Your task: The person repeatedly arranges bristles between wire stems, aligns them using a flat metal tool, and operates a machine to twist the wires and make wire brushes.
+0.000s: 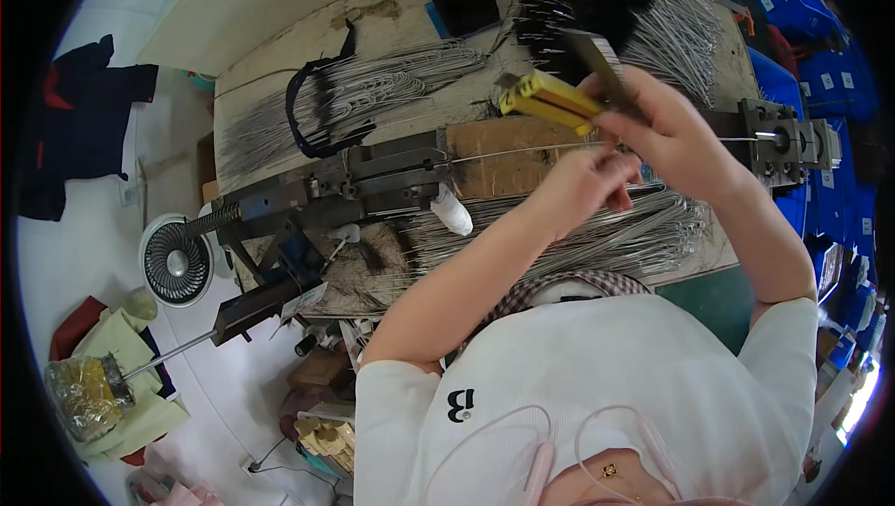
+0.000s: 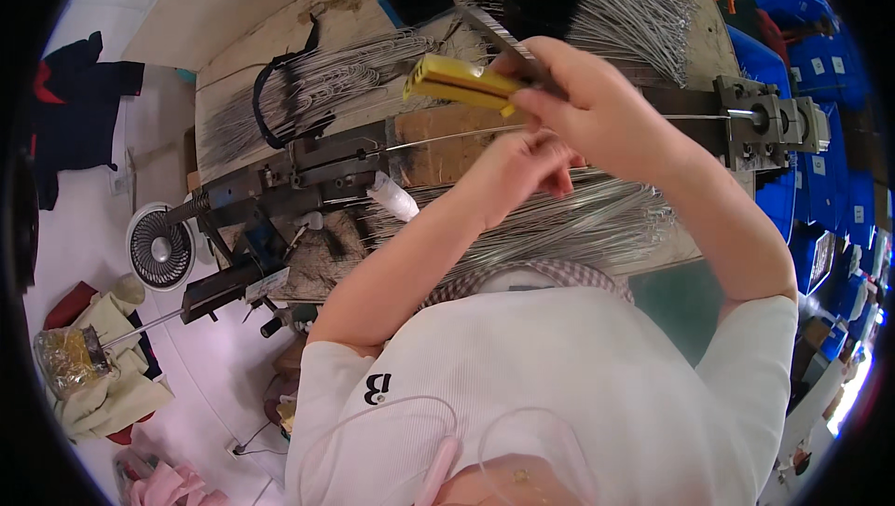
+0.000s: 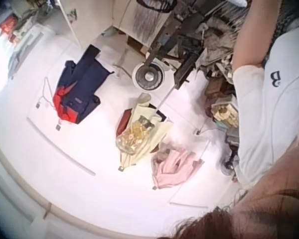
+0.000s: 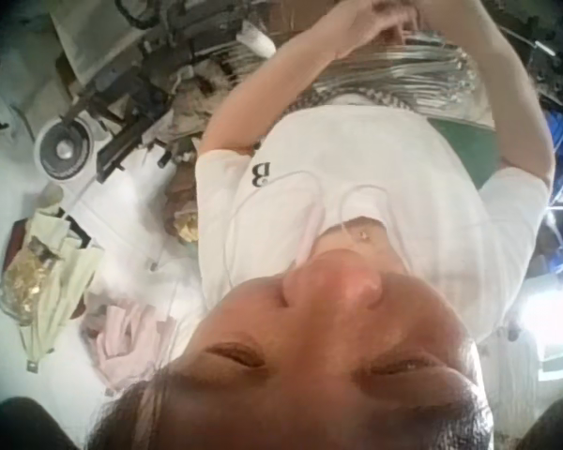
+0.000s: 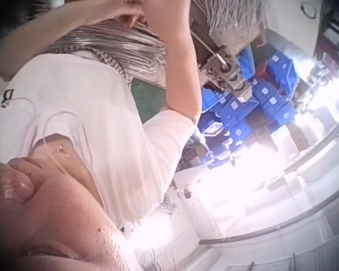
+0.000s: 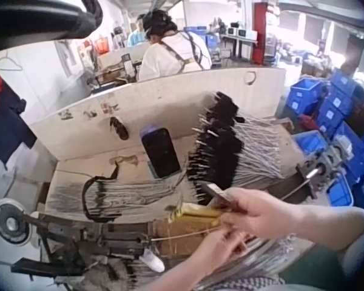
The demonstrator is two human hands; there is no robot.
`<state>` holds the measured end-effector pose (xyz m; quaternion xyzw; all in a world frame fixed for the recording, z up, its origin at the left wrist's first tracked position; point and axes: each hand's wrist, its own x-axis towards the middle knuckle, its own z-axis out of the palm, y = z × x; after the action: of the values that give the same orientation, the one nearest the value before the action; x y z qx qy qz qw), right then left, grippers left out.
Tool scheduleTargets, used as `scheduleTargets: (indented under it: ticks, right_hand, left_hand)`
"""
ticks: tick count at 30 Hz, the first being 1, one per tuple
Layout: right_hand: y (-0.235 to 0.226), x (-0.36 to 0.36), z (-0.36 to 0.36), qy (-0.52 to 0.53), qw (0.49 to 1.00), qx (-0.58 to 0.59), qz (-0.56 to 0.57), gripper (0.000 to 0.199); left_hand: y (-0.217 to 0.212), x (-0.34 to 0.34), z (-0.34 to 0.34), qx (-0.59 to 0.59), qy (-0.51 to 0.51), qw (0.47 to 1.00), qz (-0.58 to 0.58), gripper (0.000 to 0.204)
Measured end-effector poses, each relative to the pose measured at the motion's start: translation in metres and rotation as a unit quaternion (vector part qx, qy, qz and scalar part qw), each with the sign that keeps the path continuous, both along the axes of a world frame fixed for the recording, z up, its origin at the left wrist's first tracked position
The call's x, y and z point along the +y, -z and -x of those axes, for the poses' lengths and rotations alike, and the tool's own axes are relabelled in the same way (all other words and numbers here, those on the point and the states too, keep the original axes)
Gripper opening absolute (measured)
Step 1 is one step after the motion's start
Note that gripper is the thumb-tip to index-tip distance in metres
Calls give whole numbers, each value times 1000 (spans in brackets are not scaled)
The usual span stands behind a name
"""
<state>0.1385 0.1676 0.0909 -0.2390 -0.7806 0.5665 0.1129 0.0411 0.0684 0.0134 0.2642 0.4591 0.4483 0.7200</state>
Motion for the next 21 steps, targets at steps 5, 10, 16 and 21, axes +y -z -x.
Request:
scheduleTargets:
  ticks: [5, 10, 16, 21]
  right_hand:
    - [39, 16, 6, -11, 991, -36, -127, 25]
    - [29, 6, 21, -165, 953, -79, -243, 24]
    - [42, 5, 33, -86, 983, -157, 42, 23]
    - [35, 11, 16, -31, 895, 30, -444, 22]
  left_hand:
    - [4, -32, 11, -98, -239, 961, 97, 24]
    - [2, -69, 45, -165, -276, 940, 114, 29]
    - [-14, -56, 41, -234, -286, 926, 80, 45]
    - [11, -69, 47, -316, -313, 895, -27, 70]
